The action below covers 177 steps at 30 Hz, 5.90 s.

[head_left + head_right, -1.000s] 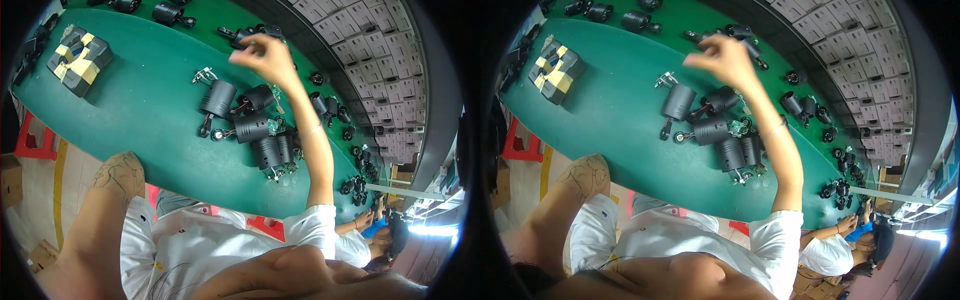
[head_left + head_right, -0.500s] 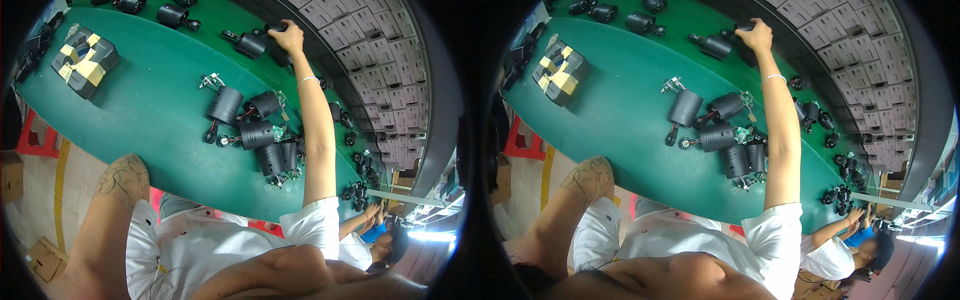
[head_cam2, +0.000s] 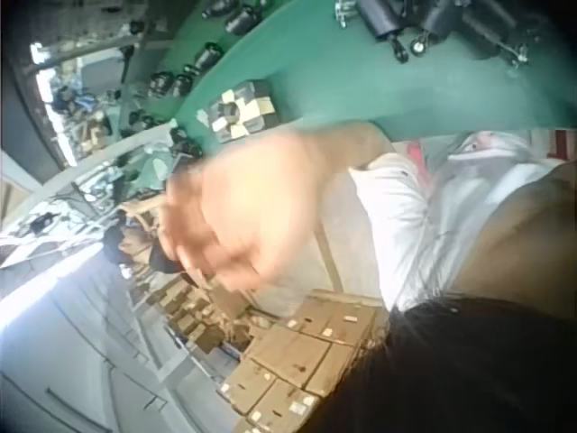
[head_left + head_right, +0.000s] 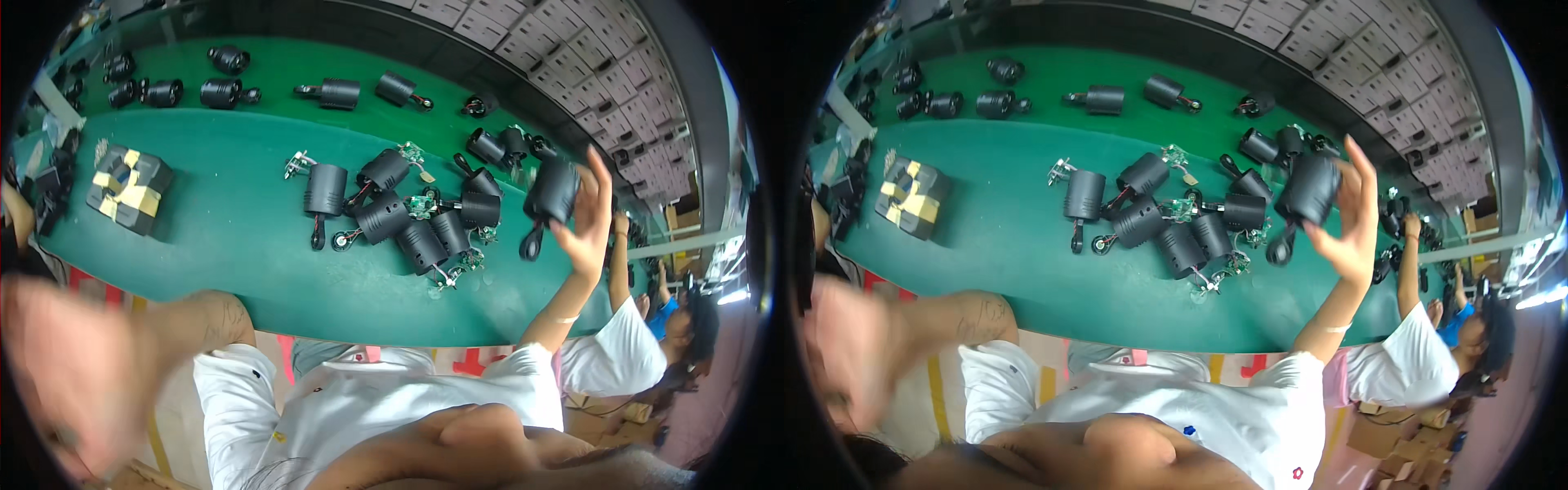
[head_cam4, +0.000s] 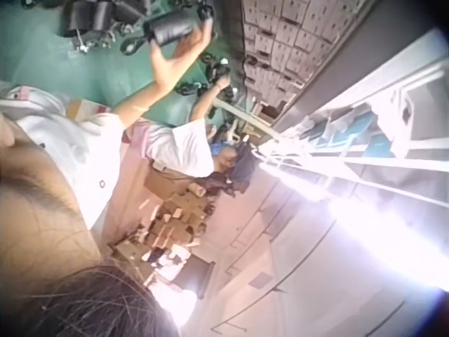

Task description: Assembling electronic components by inserting circuit boards into black plastic housings.

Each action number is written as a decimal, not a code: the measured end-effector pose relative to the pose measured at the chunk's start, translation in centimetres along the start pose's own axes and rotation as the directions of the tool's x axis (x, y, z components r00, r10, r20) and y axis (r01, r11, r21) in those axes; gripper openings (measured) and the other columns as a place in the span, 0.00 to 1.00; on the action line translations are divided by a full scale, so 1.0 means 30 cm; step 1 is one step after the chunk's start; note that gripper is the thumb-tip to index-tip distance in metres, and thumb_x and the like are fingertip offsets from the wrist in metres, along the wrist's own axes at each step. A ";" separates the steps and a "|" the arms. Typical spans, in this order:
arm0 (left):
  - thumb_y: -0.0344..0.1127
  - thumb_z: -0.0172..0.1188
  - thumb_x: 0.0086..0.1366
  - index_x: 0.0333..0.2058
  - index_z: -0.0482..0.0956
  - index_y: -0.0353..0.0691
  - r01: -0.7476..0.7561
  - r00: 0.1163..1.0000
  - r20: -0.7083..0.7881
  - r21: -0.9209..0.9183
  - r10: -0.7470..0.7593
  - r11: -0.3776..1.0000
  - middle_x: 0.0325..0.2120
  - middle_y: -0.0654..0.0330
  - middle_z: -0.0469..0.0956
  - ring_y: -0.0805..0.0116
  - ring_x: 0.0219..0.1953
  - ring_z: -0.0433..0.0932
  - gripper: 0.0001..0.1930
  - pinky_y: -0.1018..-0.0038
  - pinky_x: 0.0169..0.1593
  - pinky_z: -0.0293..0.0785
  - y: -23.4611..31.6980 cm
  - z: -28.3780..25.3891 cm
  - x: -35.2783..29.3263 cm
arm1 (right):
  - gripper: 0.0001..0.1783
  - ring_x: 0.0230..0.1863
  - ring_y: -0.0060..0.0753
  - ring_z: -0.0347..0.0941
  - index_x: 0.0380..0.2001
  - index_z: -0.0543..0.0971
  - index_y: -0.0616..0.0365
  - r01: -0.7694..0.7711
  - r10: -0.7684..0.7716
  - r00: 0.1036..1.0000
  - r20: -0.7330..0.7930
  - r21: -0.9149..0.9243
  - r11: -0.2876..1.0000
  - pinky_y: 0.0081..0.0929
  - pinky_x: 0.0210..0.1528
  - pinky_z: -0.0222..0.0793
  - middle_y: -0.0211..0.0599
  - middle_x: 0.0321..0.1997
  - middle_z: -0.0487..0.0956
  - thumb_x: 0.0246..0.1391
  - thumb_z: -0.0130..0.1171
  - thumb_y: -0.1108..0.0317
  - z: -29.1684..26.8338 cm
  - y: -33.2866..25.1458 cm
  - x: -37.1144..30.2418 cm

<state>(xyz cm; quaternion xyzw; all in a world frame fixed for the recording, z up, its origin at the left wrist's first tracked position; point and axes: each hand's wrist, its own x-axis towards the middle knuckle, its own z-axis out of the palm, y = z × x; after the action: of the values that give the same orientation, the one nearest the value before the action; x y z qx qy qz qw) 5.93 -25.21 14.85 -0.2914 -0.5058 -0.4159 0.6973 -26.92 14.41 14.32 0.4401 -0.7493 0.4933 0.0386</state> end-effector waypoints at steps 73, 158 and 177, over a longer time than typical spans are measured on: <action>0.45 0.53 0.61 0.54 0.67 0.32 0.739 -0.422 0.391 -0.374 -0.818 -0.560 0.45 0.47 0.75 0.56 0.45 0.75 0.27 0.67 0.51 0.71 0.060 0.837 -0.673 | 0.14 0.28 0.34 0.75 0.37 0.84 0.56 0.257 -0.267 0.954 -0.138 -0.088 0.962 0.23 0.33 0.71 0.34 0.33 0.82 0.43 0.68 0.71 0.321 -0.095 -0.658; 0.33 0.71 0.46 0.52 0.64 0.38 0.995 -0.043 0.612 0.094 -0.790 0.019 0.52 0.46 0.67 0.57 0.48 0.73 0.34 0.69 0.49 0.71 0.203 0.641 -0.807 | 0.06 0.32 0.35 0.67 0.31 0.72 0.61 0.047 -0.046 0.999 0.016 -0.105 0.993 0.29 0.35 0.66 0.36 0.34 0.67 0.58 0.55 0.69 0.280 0.034 -0.588; 0.38 0.71 0.44 0.49 0.75 0.37 0.773 -0.213 0.775 0.507 -0.596 0.383 0.46 0.54 0.75 0.62 0.38 0.77 0.31 0.72 0.42 0.72 0.194 0.690 -0.717 | 0.16 0.19 0.36 0.63 0.21 0.77 0.69 -0.299 0.268 0.856 0.443 0.002 0.954 0.33 0.26 0.63 0.35 0.20 0.74 0.58 0.54 0.67 0.255 0.037 -0.571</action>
<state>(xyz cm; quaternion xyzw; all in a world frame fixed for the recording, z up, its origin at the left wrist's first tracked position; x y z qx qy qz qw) -1.63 0.88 1.13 -0.1886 -0.8261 -0.5220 -0.0970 -14.38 19.27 1.22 0.4255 -0.7773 0.4081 -0.2194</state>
